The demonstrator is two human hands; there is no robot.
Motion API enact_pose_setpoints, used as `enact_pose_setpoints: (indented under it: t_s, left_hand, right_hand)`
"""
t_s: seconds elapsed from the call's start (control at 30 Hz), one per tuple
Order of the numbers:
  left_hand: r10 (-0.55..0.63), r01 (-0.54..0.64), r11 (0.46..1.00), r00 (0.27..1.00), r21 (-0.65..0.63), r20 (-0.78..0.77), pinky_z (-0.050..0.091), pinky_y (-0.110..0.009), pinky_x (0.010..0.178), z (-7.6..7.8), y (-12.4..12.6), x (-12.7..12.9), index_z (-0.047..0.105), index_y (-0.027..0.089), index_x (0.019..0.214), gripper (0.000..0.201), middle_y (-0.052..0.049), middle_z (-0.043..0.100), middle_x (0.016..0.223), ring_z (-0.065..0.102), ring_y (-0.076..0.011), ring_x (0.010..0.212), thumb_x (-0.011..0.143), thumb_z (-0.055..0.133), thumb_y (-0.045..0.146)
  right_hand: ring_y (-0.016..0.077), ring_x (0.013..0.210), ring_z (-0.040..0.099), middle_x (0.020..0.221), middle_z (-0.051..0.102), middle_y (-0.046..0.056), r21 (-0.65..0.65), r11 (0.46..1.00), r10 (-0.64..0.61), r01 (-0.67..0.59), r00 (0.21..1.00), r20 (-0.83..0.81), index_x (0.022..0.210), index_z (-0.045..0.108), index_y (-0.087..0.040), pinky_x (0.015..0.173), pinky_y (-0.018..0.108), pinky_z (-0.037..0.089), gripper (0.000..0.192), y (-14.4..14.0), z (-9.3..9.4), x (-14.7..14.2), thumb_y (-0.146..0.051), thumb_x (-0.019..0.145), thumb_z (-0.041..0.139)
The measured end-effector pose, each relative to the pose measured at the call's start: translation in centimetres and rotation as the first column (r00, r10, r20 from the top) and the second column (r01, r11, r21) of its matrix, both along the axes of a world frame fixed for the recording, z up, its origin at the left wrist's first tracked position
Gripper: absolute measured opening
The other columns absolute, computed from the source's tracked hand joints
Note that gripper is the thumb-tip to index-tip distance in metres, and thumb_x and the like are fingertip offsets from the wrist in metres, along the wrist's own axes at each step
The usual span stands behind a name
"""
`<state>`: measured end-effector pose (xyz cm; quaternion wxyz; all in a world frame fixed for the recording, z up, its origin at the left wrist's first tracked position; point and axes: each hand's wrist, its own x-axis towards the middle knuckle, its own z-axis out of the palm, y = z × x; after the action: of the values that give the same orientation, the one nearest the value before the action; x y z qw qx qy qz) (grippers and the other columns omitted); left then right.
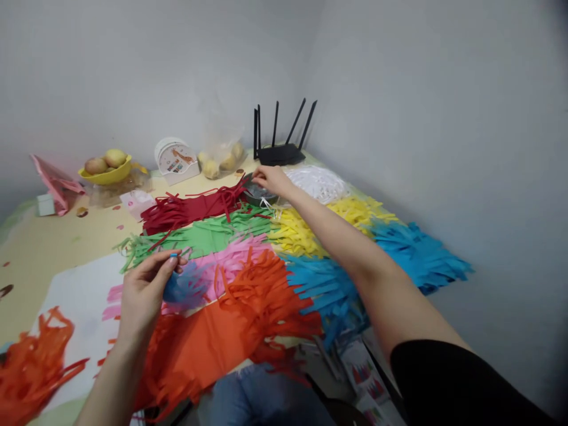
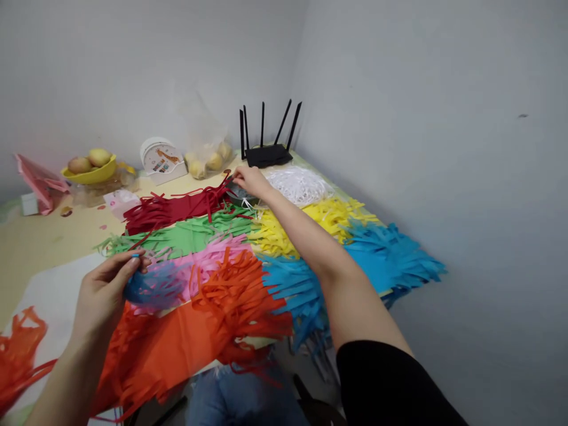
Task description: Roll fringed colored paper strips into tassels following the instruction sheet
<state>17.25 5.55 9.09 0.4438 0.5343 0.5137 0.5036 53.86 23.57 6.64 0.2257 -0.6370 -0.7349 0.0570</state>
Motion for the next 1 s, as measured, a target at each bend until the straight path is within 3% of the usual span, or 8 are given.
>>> enact_pose_setpoints:
  t_s: [0.1, 0.23, 0.4, 0.47, 0.63, 0.87, 1.0]
  left_hand:
    - [-0.048, 0.049, 0.998, 0.999, 0.028, -0.022, 0.053, -0.020, 0.066, 0.1, -0.4, 0.3, 0.080, 0.020, 0.093, 0.033, -0.003, 0.075, 0.078, 0.066, -0.0129, 0.071, 0.072, 0.083, 0.045]
    - [-0.058, 0.057, 0.996, 0.998, 0.075, 0.001, 0.052, -0.021, 0.065, 0.4, -1.1, 1.6, 0.079, 0.017, 0.092, 0.032, -0.005, 0.074, 0.075, 0.066, -0.0134, 0.068, 0.073, 0.082, 0.043]
    - [-0.064, 0.049, 0.993, 0.988, 0.109, 0.141, 0.050, -0.022, 0.064, 0.7, -2.7, 3.3, 0.077, 0.015, 0.089, 0.029, -0.003, 0.072, 0.070, 0.062, -0.0119, 0.063, 0.073, 0.081, 0.039]
    - [-0.064, 0.042, 0.993, 0.977, 0.112, 0.204, 0.049, -0.022, 0.063, 0.6, -3.3, 3.5, 0.076, 0.015, 0.086, 0.028, -0.002, 0.071, 0.067, 0.061, -0.0112, 0.060, 0.071, 0.081, 0.039]
    - [-0.044, 0.018, 0.994, 0.967, 0.105, 0.249, 0.047, -0.021, 0.059, 0.4, -4.4, 2.8, 0.072, 0.015, 0.078, 0.028, 0.000, 0.067, 0.062, 0.058, -0.0104, 0.057, 0.068, 0.083, 0.039]
    - [0.019, -0.035, 0.983, 0.996, 0.179, 0.090, 0.045, -0.022, 0.058, 0.6, -5.6, 1.8, 0.070, 0.016, 0.082, 0.021, 0.000, 0.067, 0.065, 0.059, -0.0115, 0.059, 0.074, 0.078, 0.034]
    - [0.002, -0.016, 0.988, 0.996, 0.154, 0.089, 0.043, -0.022, 0.057, 0.7, -5.6, 1.6, 0.068, 0.016, 0.079, 0.025, 0.000, 0.064, 0.062, 0.055, -0.0105, 0.056, 0.074, 0.078, 0.038]
  right_hand:
    - [0.0161, 0.083, 0.072, 0.097, 0.078, 0.009, 0.139, 0.980, 0.169, -0.144, 0.967, -0.190, 0.110, 0.066, -0.013, 0.078, 0.024, 0.051, 0.021, -3.5, 0.6, -2.4, -0.026, 0.096, 0.057]
    - [0.0133, 0.066, 0.071, 0.082, 0.077, 0.004, 0.313, 0.869, 0.484, -0.382, 0.785, -0.387, 0.097, 0.066, -0.015, 0.065, 0.022, 0.051, 0.017, -9.4, 1.2, -7.4, -0.030, 0.096, 0.058]
    - [0.0144, 0.081, 0.073, 0.092, 0.078, 0.007, 0.554, 0.649, 0.689, -0.522, 0.712, -0.137, 0.100, 0.070, -0.016, 0.076, 0.022, 0.053, 0.024, -15.7, 2.0, -13.2, -0.035, 0.100, 0.055]
    - [0.0154, 0.087, 0.073, 0.095, 0.078, 0.007, 0.575, 0.607, 0.699, -0.549, 0.712, -0.059, 0.101, 0.070, -0.017, 0.080, 0.024, 0.054, 0.025, -17.0, 2.3, -14.6, -0.035, 0.101, 0.054]
    - [0.0153, 0.084, 0.072, 0.094, 0.078, 0.006, 0.483, 0.641, 0.688, -0.597, 0.725, -0.017, 0.103, 0.069, -0.017, 0.075, 0.023, 0.051, 0.020, -18.7, 3.1, -16.3, -0.030, 0.101, 0.054]
    - [0.0201, 0.082, 0.070, 0.090, 0.076, 0.010, 0.328, 0.750, 0.575, -0.574, 0.811, 0.105, 0.102, 0.066, -0.015, 0.071, 0.027, 0.044, 0.019, -20.1, 3.7, -18.1, -0.026, 0.101, 0.051]
    - [0.0207, 0.081, 0.070, 0.086, 0.074, 0.010, 0.352, 0.741, 0.569, -0.572, 0.813, 0.124, 0.104, 0.064, -0.013, 0.070, 0.027, 0.044, 0.020, -20.6, 3.4, -18.9, -0.025, 0.103, 0.048]
